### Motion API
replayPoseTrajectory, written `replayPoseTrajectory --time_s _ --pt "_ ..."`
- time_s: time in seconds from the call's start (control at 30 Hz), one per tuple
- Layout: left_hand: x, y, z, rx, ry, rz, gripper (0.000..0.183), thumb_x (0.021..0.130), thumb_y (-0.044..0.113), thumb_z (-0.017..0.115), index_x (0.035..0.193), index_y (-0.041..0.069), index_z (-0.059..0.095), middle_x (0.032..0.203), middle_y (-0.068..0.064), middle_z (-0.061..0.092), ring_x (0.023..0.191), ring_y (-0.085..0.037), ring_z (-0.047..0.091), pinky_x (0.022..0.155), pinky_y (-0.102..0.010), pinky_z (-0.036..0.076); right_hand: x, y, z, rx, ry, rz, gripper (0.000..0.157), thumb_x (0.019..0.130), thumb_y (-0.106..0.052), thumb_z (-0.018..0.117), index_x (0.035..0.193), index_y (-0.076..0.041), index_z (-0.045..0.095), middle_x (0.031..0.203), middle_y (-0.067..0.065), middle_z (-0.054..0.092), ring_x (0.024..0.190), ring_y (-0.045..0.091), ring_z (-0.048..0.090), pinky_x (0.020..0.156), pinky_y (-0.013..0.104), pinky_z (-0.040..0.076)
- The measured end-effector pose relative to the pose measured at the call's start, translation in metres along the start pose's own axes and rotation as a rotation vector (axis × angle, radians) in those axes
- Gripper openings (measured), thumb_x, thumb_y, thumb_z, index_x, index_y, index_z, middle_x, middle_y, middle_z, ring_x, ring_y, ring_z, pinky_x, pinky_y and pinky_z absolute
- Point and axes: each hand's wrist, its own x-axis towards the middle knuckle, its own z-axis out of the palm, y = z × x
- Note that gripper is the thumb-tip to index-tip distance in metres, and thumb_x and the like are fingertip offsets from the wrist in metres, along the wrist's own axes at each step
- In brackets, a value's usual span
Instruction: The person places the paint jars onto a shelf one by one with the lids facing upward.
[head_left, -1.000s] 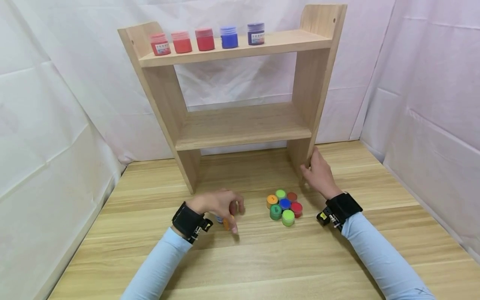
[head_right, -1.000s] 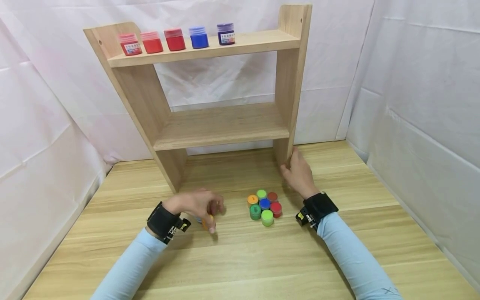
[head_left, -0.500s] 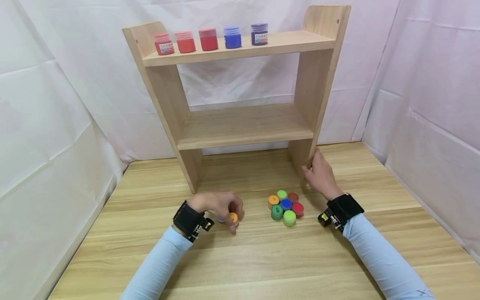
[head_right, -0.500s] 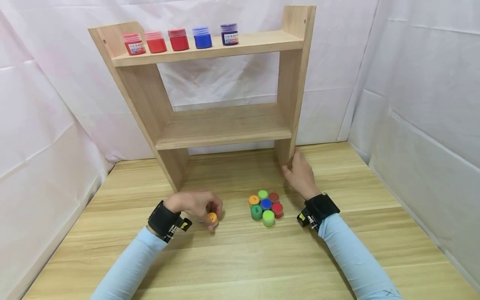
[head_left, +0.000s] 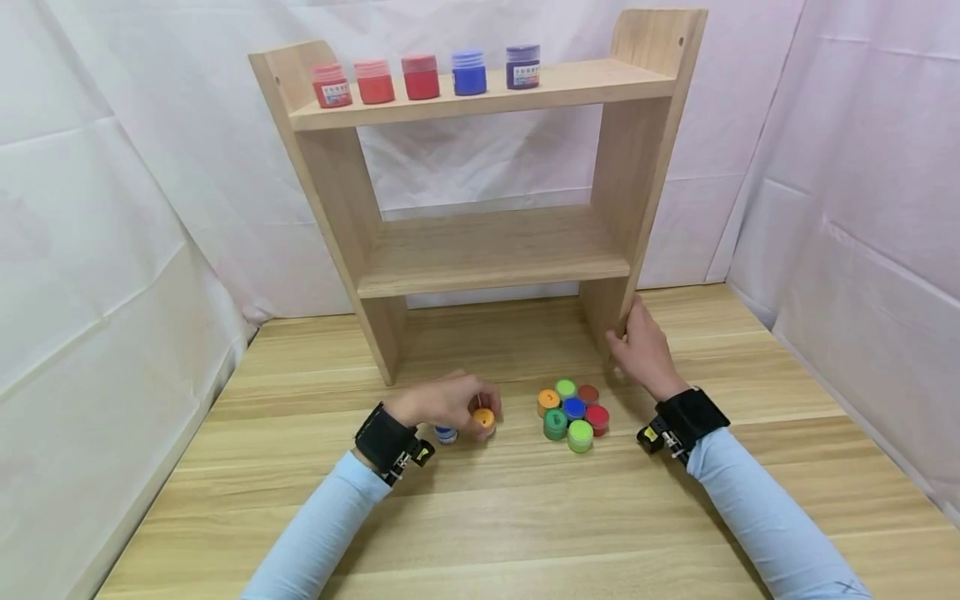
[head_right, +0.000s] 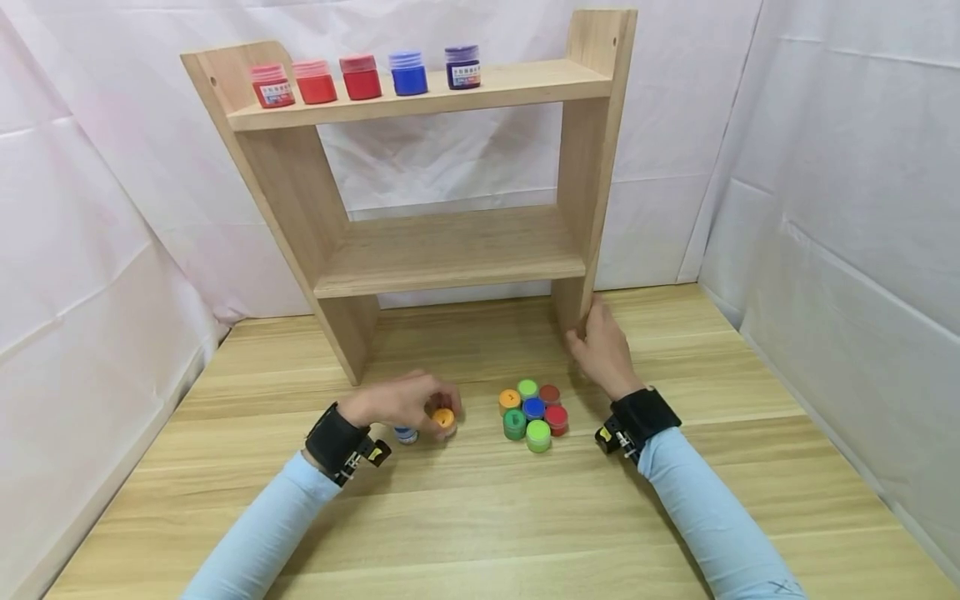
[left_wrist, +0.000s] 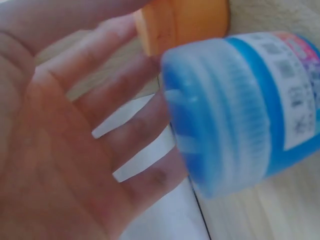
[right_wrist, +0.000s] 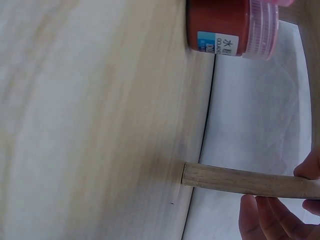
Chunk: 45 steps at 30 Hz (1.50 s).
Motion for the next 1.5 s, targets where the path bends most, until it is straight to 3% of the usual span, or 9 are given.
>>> replayPoseTrajectory --time_s 0.17,0.3,0.67,1.03,1.27,1.5 --pt "0.002 -0.004 0.001 0.038 0.096 -0.032 0.028 0.08 0.024 0.076 0.101 0.013 0.061 0.083 0.008 0.061 0.073 -0.008 0.053 0.063 -0.023 0.045 0.0 -0.001 0.0 -0.002 -0.004 0.008 0.069 0.087 -0.007 0.057 0.146 0.0 0.023 0.133 0.025 0.042 0.113 0.04 0.049 0.079 0.051 0.047" --pt "0.003 -0.008 0.002 0.061 0.125 -0.038 0.026 0.079 0.027 0.076 0.098 0.017 0.06 0.08 0.01 0.061 0.07 -0.007 0.053 0.062 -0.023 0.045 -0.001 -0.001 0.001 -0.006 -0.008 0.012 0.07 0.087 -0.007 0.057 0.147 0.0 0.021 0.134 0.025 0.041 0.115 0.04 0.048 0.079 0.051 0.047" --pt "0.004 -0.017 0.003 0.045 0.143 -0.007 0.035 0.074 0.024 0.081 0.101 0.017 0.06 0.087 0.009 0.061 0.079 -0.01 0.057 0.069 -0.023 0.046 0.0 0.0 0.002 0.002 -0.016 0.023 0.069 0.088 -0.006 0.056 0.147 0.001 0.021 0.136 0.024 0.04 0.115 0.039 0.048 0.078 0.051 0.047" --pt "0.004 -0.025 0.0 0.018 0.173 0.11 0.024 0.083 0.02 0.073 0.104 0.015 0.065 0.089 0.008 0.061 0.078 -0.01 0.055 0.069 -0.024 0.046 0.0 -0.003 0.001 -0.005 -0.01 0.015 0.069 0.087 -0.007 0.056 0.146 0.0 0.022 0.134 0.025 0.041 0.115 0.039 0.048 0.079 0.051 0.047" --pt "0.004 -0.024 0.0 0.028 0.178 0.11 0.024 0.084 0.023 0.072 0.106 0.016 0.067 0.091 0.009 0.062 0.079 -0.007 0.056 0.069 -0.023 0.047 0.001 -0.005 -0.001 -0.002 -0.014 0.008 0.069 0.087 -0.007 0.056 0.146 0.001 0.022 0.134 0.025 0.041 0.114 0.04 0.048 0.078 0.051 0.047" --pt "0.004 -0.026 0.001 -0.003 0.175 0.11 0.027 0.08 0.014 0.076 0.106 0.014 0.068 0.093 0.009 0.063 0.079 -0.008 0.058 0.069 -0.022 0.048 0.0 -0.005 -0.001 0.016 -0.027 0.023 0.069 0.089 -0.007 0.056 0.147 0.0 0.02 0.137 0.026 0.039 0.115 0.041 0.048 0.077 0.05 0.048"
